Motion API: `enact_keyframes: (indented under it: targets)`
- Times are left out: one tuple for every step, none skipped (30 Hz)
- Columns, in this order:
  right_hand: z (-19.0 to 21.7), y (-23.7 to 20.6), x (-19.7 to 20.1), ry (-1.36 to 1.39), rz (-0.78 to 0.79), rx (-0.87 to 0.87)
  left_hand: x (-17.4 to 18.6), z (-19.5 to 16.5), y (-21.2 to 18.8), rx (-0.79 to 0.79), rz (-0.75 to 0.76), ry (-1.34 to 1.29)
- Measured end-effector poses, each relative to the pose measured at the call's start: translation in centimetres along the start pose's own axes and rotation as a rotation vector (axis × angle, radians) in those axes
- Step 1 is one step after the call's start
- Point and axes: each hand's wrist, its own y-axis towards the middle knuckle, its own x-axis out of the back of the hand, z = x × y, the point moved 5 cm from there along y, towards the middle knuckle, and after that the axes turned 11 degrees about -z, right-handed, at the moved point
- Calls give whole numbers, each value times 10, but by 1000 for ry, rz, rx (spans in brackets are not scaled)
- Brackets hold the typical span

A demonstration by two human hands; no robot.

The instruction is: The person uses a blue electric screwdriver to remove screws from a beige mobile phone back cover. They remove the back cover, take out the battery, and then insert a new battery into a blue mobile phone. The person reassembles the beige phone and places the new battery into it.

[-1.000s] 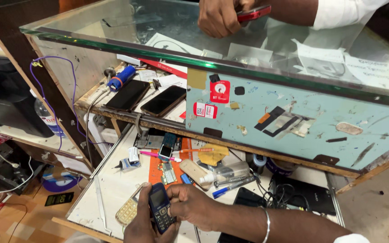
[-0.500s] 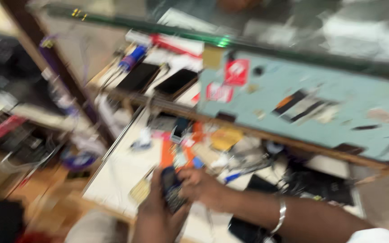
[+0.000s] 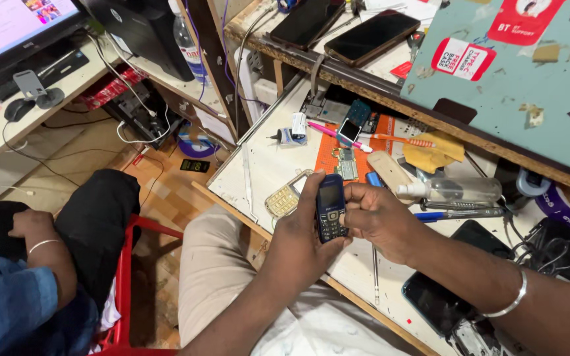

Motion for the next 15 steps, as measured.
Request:
enact_keyframes:
  targets:
    - [0,1,1,0,-3,-9,0,2,0,32,11,1]
    - [-2,1,2,1,-5,-21,-1,4,-1,68,23,2]
    - [-4,1,2,3,-7,-27,-1,4,-2,77,23,3]
    - [-4,1,3,4,-10,-25,-1,4,-2,78,23,3]
    - [-4,1,5,3,-13,-18,-1,4,-1,74,22,3]
    - [-3,1,5,-1,1,1,-1,3,-1,59,21,3]
    - [-3,1,5,-6,15,21,-1,2,-1,42,19,3]
    - [-2,1,4,-11,30,39,0,1,-1,28,17,3]
    - [-3,1,5,-8,17,23,0,1,-1,39,19,11]
    - [-4,2,5,-4,4,1,0,1,-2,57,22,18]
    - [-5,2,5,-1,-8,-20,0,2,-2,74,25,25]
    - [-5,1,4,13,1,-11,0,3,-2,79,29,28]
    - [-4,1,4,27,9,-1,-1,3,-2,82,34,30]
    - [-3,1,4,40,18,15,-1,4,-2,80,37,33]
    - [-3,1,3,26,22,20,-1,3,-1,50,26,15]
